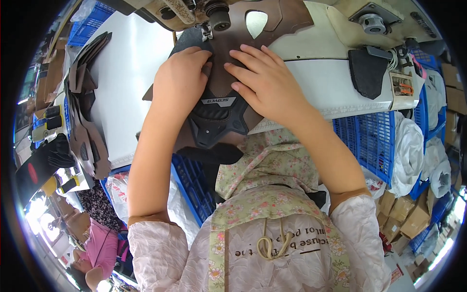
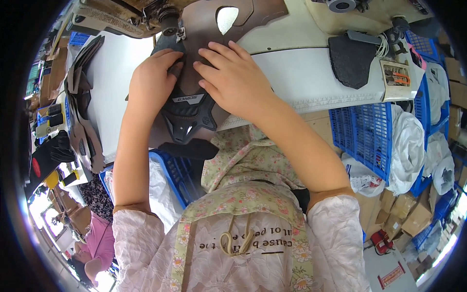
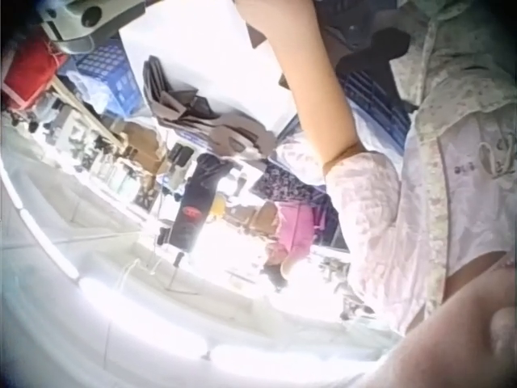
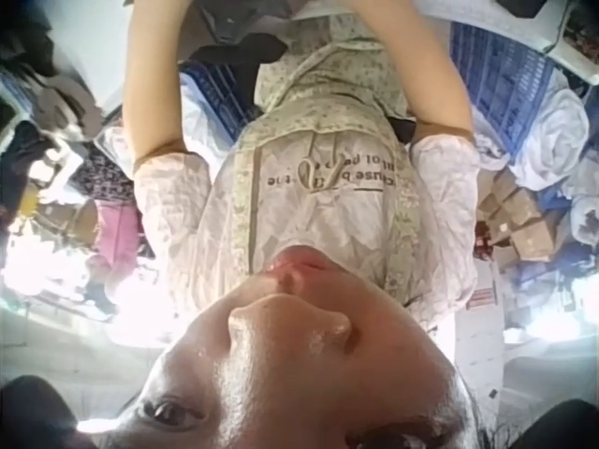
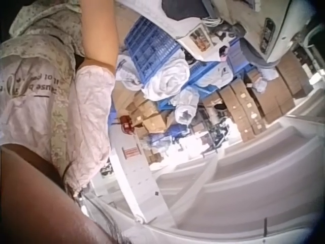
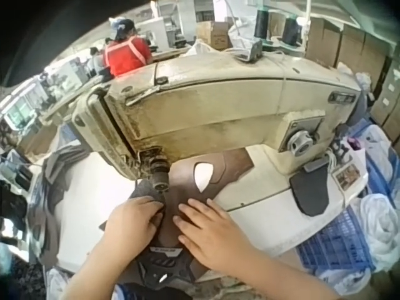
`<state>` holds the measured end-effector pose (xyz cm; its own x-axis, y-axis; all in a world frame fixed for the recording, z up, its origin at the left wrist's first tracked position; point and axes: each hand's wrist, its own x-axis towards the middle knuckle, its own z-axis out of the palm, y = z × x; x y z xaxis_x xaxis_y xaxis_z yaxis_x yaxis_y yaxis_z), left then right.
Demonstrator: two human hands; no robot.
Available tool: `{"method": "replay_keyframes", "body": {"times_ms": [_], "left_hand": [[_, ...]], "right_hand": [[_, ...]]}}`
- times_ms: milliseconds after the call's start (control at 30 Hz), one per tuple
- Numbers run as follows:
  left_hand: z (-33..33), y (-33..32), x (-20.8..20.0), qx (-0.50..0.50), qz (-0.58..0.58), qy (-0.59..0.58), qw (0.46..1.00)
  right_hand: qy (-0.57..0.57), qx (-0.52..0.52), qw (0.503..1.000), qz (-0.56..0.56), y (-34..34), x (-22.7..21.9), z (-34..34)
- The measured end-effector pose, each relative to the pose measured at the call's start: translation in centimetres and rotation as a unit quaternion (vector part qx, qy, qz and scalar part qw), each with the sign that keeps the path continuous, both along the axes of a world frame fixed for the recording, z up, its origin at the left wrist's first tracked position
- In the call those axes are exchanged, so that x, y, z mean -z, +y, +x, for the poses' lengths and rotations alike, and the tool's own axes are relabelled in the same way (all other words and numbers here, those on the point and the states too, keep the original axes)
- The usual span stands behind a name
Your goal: Sewing together components of a shoe upper using an industrial sewing machine.
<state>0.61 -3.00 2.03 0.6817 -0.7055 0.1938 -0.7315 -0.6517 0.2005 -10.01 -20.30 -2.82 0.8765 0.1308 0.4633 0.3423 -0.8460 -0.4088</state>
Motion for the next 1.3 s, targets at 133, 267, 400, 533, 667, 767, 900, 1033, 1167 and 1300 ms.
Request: {"method": "replay_keyframes", "body": {"times_ms": [133, 267, 400, 533, 667, 767, 900, 1033, 1167, 1300], "left_hand": [[0.7, 0.1, 0.1, -0.005, -0.001, 0.010, 1.000], [1.3, 0.0, 0.0, -0.001, 0.019, 0.049, 0.999], [1.6, 0.4, -0.1, 0.014, 0.011, 0.048, 0.999], [2.2, 0.5, 0.0, 0.015, 0.025, 0.062, 0.998], [2.2, 0.5, 0.0, 0.044, 0.015, 0.036, 0.998], [1.9, 0.3, -0.9, 0.039, 0.040, 0.057, 0.997], [1.5, 0.6, -0.9, 0.022, 0.036, 0.058, 0.997], [0.6, -0.1, -1.0, -0.005, 0.031, 0.048, 0.998], [0.2, 0.3, -0.4, -0.007, 0.100, 0.009, 0.995], [-0.7, 0.6, -0.4, 0.009, 0.103, -0.019, 0.995]], "right_hand": [[-0.007, 0.029, 1.000, -0.003, 1.0, 0.2, 0.4], [-0.012, 0.046, 0.999, 0.007, 1.5, 0.5, 0.5], [-0.047, 0.059, 0.997, 0.007, 1.8, 0.6, 0.9], [-0.084, 0.056, 0.995, 0.007, 1.7, 0.8, 1.3], [-0.009, 0.024, 0.999, 0.048, 1.2, -0.4, 1.4], [-0.021, 0.001, 0.999, 0.030, 0.3, -0.9, 1.5], [-0.005, -0.032, 0.999, 0.015, -0.4, -0.7, 1.1], [0.030, -0.048, 0.998, 0.000, -1.3, -1.2, -0.3], [0.040, -0.064, 0.997, -0.012, -1.2, -1.1, -2.1], [0.036, -0.028, 0.997, -0.055, -0.7, -0.8, -2.6]]}}
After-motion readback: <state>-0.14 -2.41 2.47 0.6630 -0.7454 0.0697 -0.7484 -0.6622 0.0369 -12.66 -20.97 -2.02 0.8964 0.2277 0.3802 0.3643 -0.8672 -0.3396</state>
